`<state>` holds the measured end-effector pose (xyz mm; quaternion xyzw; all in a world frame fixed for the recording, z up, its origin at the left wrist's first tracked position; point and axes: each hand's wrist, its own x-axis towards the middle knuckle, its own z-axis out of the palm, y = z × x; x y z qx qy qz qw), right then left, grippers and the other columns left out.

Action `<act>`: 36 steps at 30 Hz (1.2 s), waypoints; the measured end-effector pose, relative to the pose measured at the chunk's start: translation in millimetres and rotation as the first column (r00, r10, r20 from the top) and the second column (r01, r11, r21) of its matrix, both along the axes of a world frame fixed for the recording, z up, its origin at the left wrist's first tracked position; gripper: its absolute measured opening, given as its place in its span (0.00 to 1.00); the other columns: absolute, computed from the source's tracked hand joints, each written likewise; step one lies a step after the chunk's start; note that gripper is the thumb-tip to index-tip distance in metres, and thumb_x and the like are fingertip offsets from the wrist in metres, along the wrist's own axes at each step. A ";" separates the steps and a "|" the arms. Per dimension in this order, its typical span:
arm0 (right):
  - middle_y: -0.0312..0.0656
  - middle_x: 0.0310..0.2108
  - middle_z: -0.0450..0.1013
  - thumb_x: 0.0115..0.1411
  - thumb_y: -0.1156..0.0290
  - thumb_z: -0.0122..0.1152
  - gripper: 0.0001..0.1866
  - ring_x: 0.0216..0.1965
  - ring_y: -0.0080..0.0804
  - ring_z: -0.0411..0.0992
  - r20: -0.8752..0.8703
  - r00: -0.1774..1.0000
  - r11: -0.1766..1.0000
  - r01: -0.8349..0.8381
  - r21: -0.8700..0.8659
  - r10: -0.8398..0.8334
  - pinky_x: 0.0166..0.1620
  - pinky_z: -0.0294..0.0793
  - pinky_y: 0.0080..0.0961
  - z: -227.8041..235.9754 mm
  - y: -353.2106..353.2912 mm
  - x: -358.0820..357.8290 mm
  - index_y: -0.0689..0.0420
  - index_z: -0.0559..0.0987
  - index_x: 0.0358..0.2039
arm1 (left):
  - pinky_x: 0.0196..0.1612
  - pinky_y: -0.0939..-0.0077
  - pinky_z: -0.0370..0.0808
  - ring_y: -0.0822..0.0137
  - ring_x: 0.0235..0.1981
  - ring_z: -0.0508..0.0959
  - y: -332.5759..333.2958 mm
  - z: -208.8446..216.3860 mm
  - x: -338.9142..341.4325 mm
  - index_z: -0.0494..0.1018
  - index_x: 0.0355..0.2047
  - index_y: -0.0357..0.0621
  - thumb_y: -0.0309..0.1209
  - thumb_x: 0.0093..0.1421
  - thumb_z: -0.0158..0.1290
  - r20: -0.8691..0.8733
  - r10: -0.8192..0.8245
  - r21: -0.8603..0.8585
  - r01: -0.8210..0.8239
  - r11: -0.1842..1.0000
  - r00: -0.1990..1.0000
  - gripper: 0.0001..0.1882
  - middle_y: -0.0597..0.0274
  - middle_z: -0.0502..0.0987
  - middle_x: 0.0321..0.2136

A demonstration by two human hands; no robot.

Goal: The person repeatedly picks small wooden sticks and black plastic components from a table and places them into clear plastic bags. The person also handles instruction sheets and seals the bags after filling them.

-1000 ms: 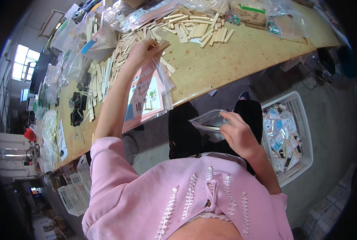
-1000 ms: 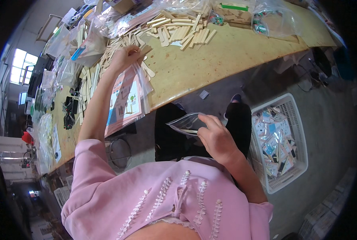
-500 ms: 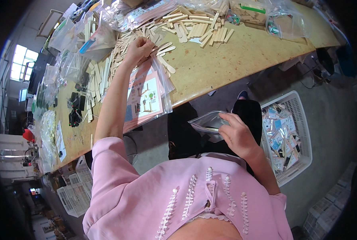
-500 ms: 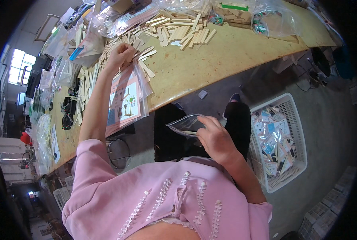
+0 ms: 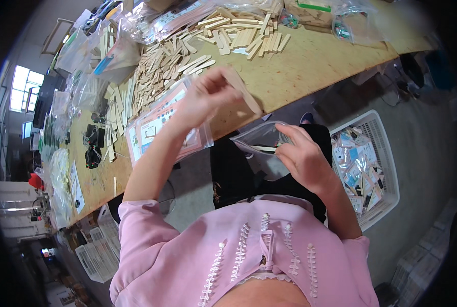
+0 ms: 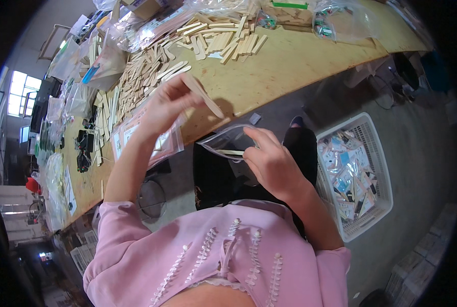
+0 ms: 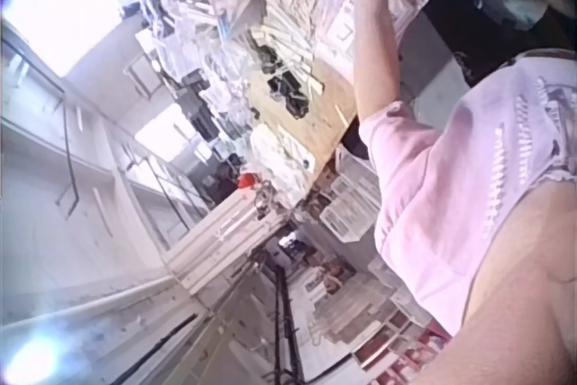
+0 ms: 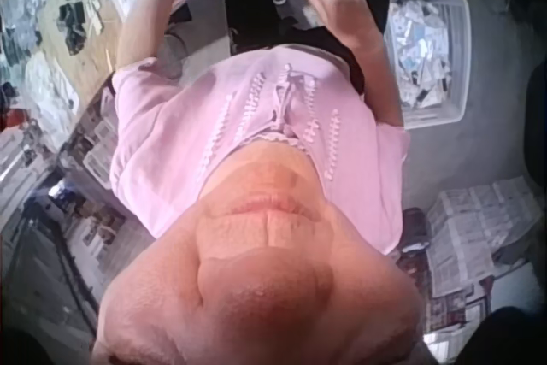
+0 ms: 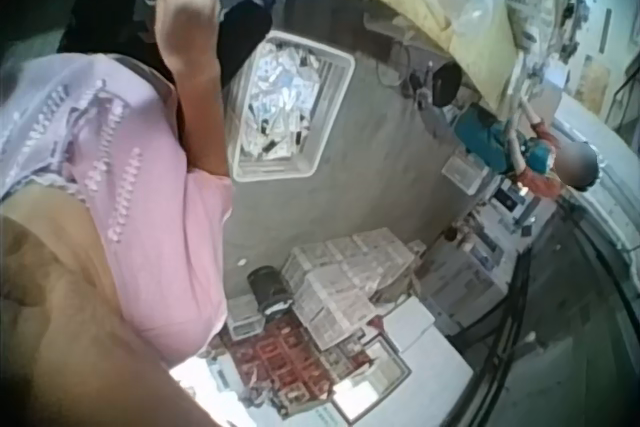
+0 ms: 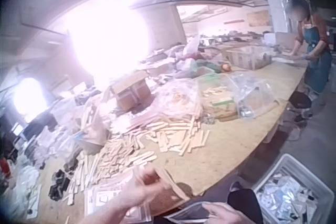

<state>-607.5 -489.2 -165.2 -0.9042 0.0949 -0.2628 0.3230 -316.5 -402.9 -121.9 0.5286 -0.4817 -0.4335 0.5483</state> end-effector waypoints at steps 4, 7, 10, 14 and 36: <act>0.59 0.56 0.74 0.55 0.80 0.67 0.04 0.58 0.57 0.73 0.042 0.999 1.000 -0.010 -0.018 0.011 0.57 0.76 0.43 9.9 -7.0 2.7 0.65 0.80 0.30 | 0.52 0.74 0.77 0.74 0.44 0.81 0.3 12.1 -60.6 0.75 0.49 0.40 0.24 0.66 0.63 0.308 -0.169 -0.026 0.185 0.982 0.936 0.13 0.64 0.81 0.44; 0.59 0.57 0.74 0.54 0.81 0.69 0.04 0.59 0.57 0.73 0.010 0.999 0.999 0.032 -0.019 -0.032 0.58 0.76 0.42 10.2 -11.8 -4.6 0.65 0.81 0.31 | 0.51 0.69 0.79 0.67 0.43 0.82 -29.3 6.0 -39.3 0.76 0.54 0.42 0.25 0.65 0.61 0.555 0.017 -0.127 0.064 0.990 0.832 0.17 0.59 0.81 0.46; 0.60 0.58 0.74 0.53 0.82 0.71 0.07 0.61 0.57 0.72 -0.031 0.996 0.996 0.089 0.015 -0.089 0.61 0.74 0.41 3.2 -10.4 -17.2 0.66 0.83 0.33 | 0.51 0.64 0.80 0.58 0.45 0.83 -81.2 5.8 22.3 0.79 0.55 0.48 0.28 0.63 0.60 0.838 0.179 -0.120 -0.146 0.982 0.516 0.18 0.55 0.81 0.47; 0.59 0.58 0.75 0.53 0.82 0.71 0.06 0.61 0.56 0.73 -0.045 0.995 0.995 0.094 0.033 -0.092 0.59 0.76 0.41 -1.3 -9.1 -21.9 0.65 0.83 0.32 | 0.48 0.65 0.80 0.57 0.46 0.81 -123.9 -39.5 113.3 0.80 0.53 0.51 0.24 0.59 0.59 0.983 0.183 -0.186 -0.179 0.966 -0.034 0.21 0.59 0.79 0.50; 0.59 0.60 0.72 0.58 0.78 0.66 0.04 0.62 0.57 0.70 0.004 0.997 0.994 0.081 0.075 -0.082 0.61 0.74 0.44 5.1 -47.4 -26.0 0.64 0.81 0.30 | 0.47 0.74 0.80 0.70 0.43 0.84 -90.1 22.7 -27.9 0.77 0.45 0.37 0.25 0.64 0.63 0.599 0.184 -0.265 -0.024 0.964 0.779 0.11 0.60 0.85 0.39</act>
